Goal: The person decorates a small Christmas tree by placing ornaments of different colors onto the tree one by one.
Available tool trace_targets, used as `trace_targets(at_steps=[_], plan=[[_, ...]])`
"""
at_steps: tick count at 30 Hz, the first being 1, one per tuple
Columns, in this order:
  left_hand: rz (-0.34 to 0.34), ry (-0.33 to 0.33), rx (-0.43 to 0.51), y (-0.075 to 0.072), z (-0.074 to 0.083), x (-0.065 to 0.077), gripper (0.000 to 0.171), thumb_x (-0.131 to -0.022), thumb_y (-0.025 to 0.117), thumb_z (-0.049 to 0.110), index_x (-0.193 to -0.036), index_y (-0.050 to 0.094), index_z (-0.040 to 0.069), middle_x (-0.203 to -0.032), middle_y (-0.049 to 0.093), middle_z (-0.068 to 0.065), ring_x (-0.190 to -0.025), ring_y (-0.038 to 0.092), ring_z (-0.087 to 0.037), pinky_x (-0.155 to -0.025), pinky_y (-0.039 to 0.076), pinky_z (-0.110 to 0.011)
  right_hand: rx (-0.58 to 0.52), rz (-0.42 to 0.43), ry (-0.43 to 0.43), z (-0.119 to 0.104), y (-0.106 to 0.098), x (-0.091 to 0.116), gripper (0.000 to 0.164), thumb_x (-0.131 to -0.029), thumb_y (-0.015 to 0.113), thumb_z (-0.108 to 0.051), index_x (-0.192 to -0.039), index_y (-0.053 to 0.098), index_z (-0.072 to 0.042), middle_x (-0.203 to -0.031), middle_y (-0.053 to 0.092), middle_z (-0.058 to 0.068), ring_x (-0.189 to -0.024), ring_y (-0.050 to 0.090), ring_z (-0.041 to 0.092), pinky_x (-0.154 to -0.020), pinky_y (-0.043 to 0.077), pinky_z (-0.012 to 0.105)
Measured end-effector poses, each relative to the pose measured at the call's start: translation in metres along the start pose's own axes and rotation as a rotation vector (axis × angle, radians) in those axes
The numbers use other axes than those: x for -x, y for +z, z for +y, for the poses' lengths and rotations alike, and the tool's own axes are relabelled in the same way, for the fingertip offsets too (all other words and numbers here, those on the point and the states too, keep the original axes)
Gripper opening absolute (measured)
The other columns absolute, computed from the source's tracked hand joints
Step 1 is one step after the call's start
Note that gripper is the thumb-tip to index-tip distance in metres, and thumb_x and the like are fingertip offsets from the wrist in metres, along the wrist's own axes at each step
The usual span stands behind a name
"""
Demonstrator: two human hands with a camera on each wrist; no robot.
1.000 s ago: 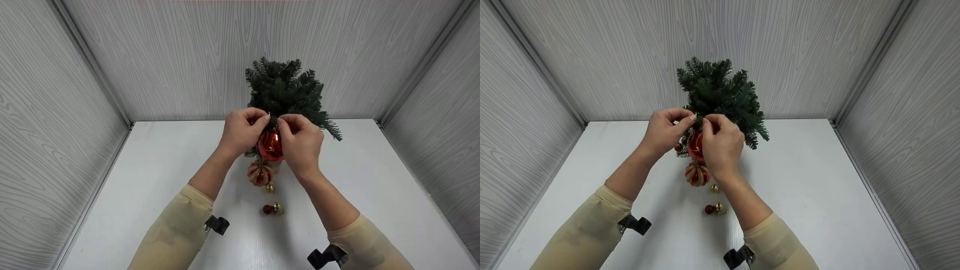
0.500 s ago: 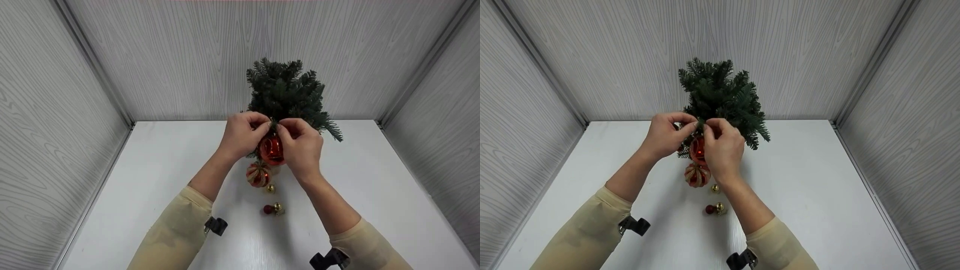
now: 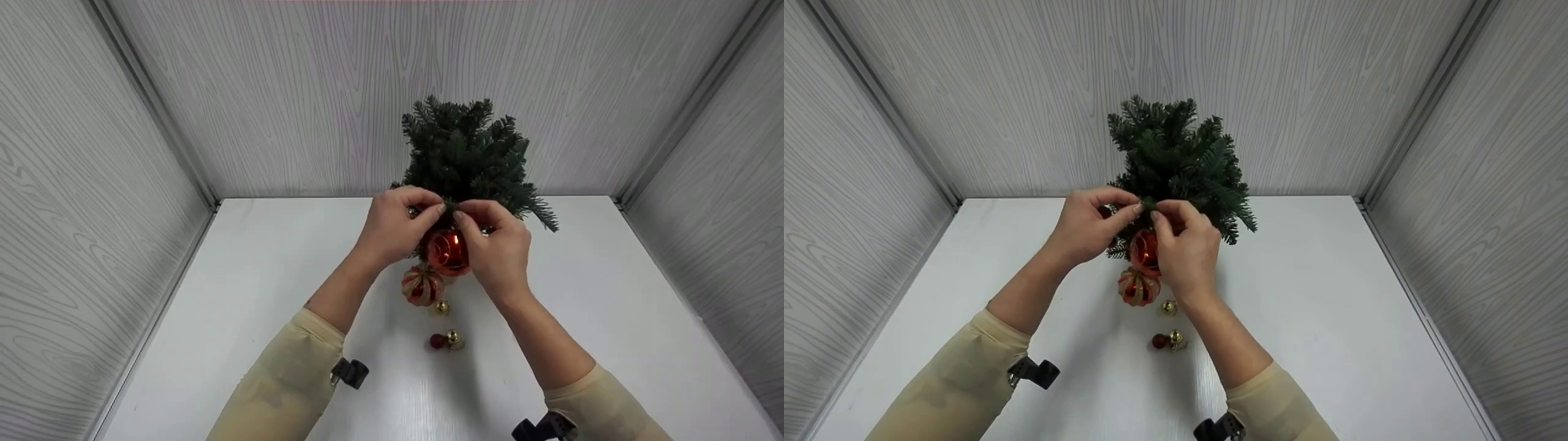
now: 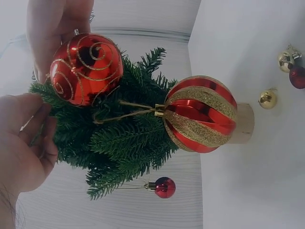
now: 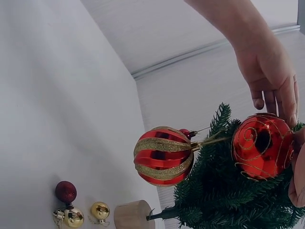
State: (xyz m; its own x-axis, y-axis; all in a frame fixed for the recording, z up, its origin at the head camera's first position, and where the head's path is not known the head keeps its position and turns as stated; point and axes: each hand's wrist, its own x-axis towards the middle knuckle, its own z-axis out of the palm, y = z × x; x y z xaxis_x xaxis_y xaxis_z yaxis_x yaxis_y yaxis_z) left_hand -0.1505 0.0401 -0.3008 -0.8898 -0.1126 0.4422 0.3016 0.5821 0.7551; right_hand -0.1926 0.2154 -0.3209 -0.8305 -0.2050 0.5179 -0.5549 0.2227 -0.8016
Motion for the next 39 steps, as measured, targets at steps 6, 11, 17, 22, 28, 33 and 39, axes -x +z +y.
trace_targets(at_steps=[6,11,17,22,28,33,39], plan=[[-0.004,-0.013,0.01,0.001,0.0,0.001,0.014,-0.103,0.072,0.02,-0.106,0.083,0.01,-0.104,0.077,0.0,-0.099,0.066,-0.014,-0.08,0.057,-0.027,-0.044,-0.002,-0.015,0.004,-0.001,0.001,0.01,-0.1,0.076,-0.012,-0.108,0.08,-0.008,-0.098,0.078,0.001,-0.086,0.066,0.012,-0.07,0.053,0.022],[0.0,-0.015,0.011,0.002,-0.002,0.003,0.015,-0.103,0.073,0.021,-0.108,0.083,0.011,-0.106,0.077,0.0,-0.1,0.067,-0.013,-0.08,0.058,-0.026,-0.084,-0.007,-0.006,0.005,-0.002,0.002,0.009,-0.1,0.076,-0.012,-0.107,0.08,-0.008,-0.098,0.077,0.002,-0.084,0.065,0.013,-0.069,0.052,0.022],[0.02,0.001,0.013,0.003,-0.002,0.003,0.015,-0.103,0.073,0.02,-0.108,0.083,0.011,-0.105,0.077,0.0,-0.1,0.067,-0.013,-0.082,0.058,-0.027,-0.092,-0.006,-0.002,0.007,-0.004,0.001,0.01,-0.1,0.076,-0.013,-0.107,0.081,-0.009,-0.097,0.077,0.002,-0.083,0.064,0.014,-0.067,0.052,0.021],[0.03,0.004,0.016,0.005,-0.003,0.003,0.015,-0.103,0.073,0.019,-0.109,0.083,0.01,-0.106,0.078,0.0,-0.101,0.068,-0.013,-0.082,0.058,-0.028,-0.097,-0.007,-0.004,0.009,-0.005,0.001,0.01,-0.1,0.076,-0.013,-0.108,0.081,-0.008,-0.099,0.077,0.002,-0.084,0.064,0.014,-0.069,0.052,0.023],[0.042,0.002,0.006,0.005,-0.003,0.004,0.014,-0.103,0.072,0.019,-0.109,0.082,0.01,-0.106,0.077,0.0,-0.1,0.068,-0.013,-0.081,0.057,-0.029,-0.107,-0.001,-0.001,0.01,-0.008,0.003,0.012,-0.101,0.075,-0.013,-0.11,0.08,-0.008,-0.101,0.077,0.003,-0.089,0.066,0.014,-0.075,0.055,0.023],[0.055,0.006,0.001,0.003,-0.003,0.007,0.015,-0.103,0.073,0.019,-0.11,0.082,0.01,-0.106,0.077,-0.001,-0.098,0.067,-0.013,-0.081,0.057,-0.03,-0.085,0.028,-0.03,0.011,-0.016,0.004,0.013,-0.101,0.074,-0.013,-0.111,0.08,-0.006,-0.1,0.078,0.001,-0.09,0.067,0.013,-0.079,0.053,0.023],[0.08,0.026,0.003,-0.004,-0.006,0.012,0.015,-0.103,0.072,0.018,-0.111,0.081,0.009,-0.108,0.076,-0.001,-0.102,0.068,-0.012,-0.086,0.055,-0.034,-0.057,0.126,-0.112,0.014,-0.035,0.002,0.011,-0.1,0.076,-0.01,-0.108,0.081,-0.004,-0.096,0.077,0.002,-0.088,0.066,0.011,-0.083,0.048,0.027]])
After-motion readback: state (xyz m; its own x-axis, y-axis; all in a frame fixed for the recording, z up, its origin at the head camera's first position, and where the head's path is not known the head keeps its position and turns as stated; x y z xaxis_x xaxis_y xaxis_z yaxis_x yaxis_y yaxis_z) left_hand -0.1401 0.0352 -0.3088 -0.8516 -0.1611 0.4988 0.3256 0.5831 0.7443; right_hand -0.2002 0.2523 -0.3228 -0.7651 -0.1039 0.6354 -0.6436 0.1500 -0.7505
